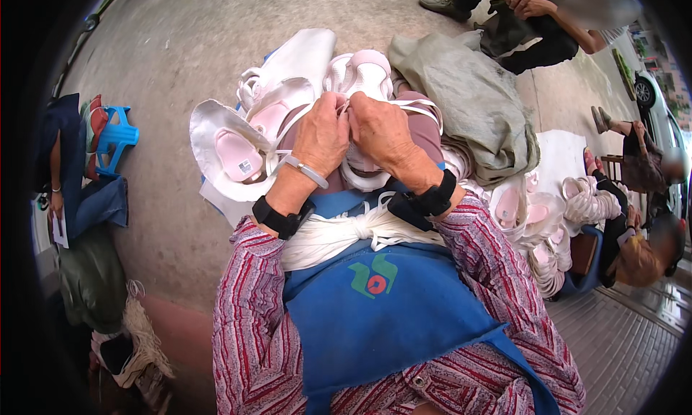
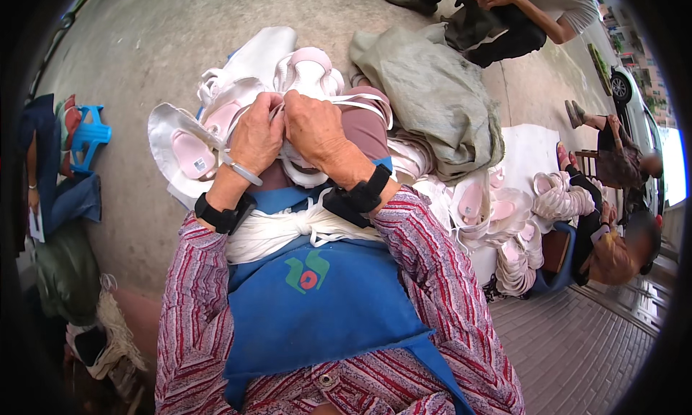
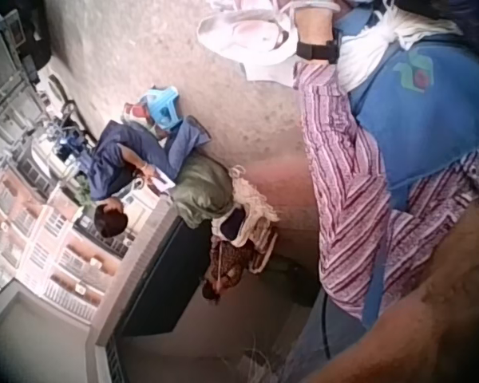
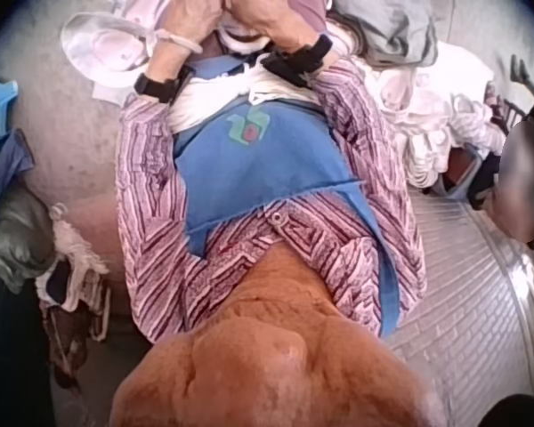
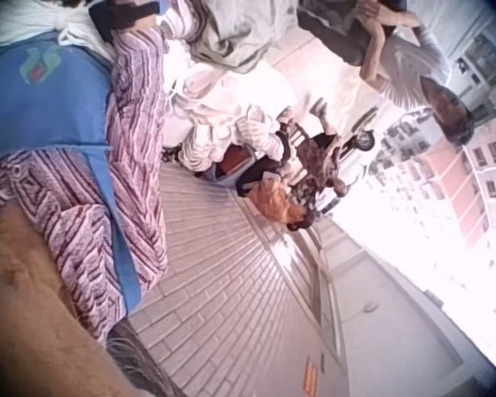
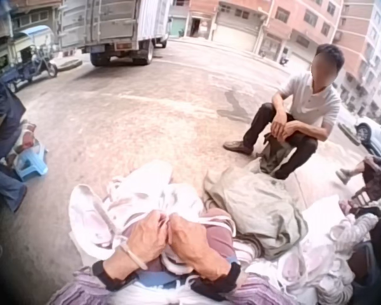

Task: Thread laces through the eyelets of several pairs of pink and white sneakers.

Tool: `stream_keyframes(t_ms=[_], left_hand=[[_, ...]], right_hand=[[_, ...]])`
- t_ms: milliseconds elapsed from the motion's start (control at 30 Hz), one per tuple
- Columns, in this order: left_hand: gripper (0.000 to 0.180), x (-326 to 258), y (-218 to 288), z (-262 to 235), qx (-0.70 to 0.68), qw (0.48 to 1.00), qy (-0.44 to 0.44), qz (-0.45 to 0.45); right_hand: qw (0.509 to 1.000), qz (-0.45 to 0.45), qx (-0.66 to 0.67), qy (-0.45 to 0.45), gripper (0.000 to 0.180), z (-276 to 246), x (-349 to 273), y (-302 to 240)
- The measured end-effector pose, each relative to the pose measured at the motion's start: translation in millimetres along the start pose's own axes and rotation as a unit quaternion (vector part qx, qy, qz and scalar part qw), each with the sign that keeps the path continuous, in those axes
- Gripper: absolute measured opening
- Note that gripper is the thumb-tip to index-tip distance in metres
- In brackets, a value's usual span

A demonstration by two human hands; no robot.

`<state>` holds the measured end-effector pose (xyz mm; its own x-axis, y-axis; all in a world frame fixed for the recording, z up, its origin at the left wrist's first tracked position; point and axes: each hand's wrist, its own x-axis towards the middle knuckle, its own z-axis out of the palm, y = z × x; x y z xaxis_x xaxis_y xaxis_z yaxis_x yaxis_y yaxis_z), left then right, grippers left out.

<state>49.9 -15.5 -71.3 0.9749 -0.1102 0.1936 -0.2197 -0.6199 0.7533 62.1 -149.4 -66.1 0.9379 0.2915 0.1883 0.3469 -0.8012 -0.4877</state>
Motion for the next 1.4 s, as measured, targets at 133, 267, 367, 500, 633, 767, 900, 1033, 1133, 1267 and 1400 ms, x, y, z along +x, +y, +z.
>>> stream_keyframes(t_ms=[133,267,367,500,633,767,900,1033,1133,1267,1400], left_hand=[[0.022,-14.1,9.2,-14.5,-0.018,0.998,0.059,0.025],[0.019,-26.4,20.3,-42.6,-0.123,0.989,-0.010,-0.083],[0.038,-30.3,10.9,-43.2,-0.307,0.906,-0.192,-0.221],[0.056,-16.4,32.1,-18.9,-0.540,0.695,-0.305,-0.364],[0.047,-12.7,32.7,15.5,-0.632,0.638,-0.270,-0.347],[0.038,-25.8,59.9,-2.8,-0.493,0.777,-0.290,-0.261],[0.039,-48.0,107.6,-33.0,-0.295,0.880,-0.371,0.008],[0.021,-80.8,147.5,-16.6,-0.278,0.837,-0.460,0.101],[0.021,-93.9,150.7,10.7,-0.237,0.854,-0.443,0.137],[0.024,-90.7,142.8,15.5,-0.235,0.846,-0.461,0.129],[0.029,-73.2,104.7,-12.2,-0.253,0.839,-0.463,0.136]], right_hand=[[0.994,0.015,0.083,-0.071,0.019,-29.7,-7.5,1.8],[0.921,0.064,0.304,-0.235,0.017,-83.5,-23.7,4.5],[0.799,0.018,0.467,-0.377,0.016,-105.7,-51.1,-13.0],[0.620,-0.218,0.565,-0.500,0.016,-126.8,-75.1,-59.9],[0.598,-0.237,0.576,-0.504,0.018,-130.0,-83.1,-54.6],[0.722,-0.013,0.515,-0.462,0.023,-153.0,-82.3,-4.5],[0.764,0.163,0.523,-0.339,0.038,-127.6,-94.8,47.9],[0.588,0.318,0.689,-0.282,0.046,-80.5,-96.0,37.7],[0.531,0.328,0.731,-0.275,0.037,-78.3,-78.5,15.3],[0.493,0.295,0.772,-0.272,0.025,-69.2,-78.7,25.5],[0.541,0.256,0.719,-0.355,0.022,-95.9,-90.6,53.3]])
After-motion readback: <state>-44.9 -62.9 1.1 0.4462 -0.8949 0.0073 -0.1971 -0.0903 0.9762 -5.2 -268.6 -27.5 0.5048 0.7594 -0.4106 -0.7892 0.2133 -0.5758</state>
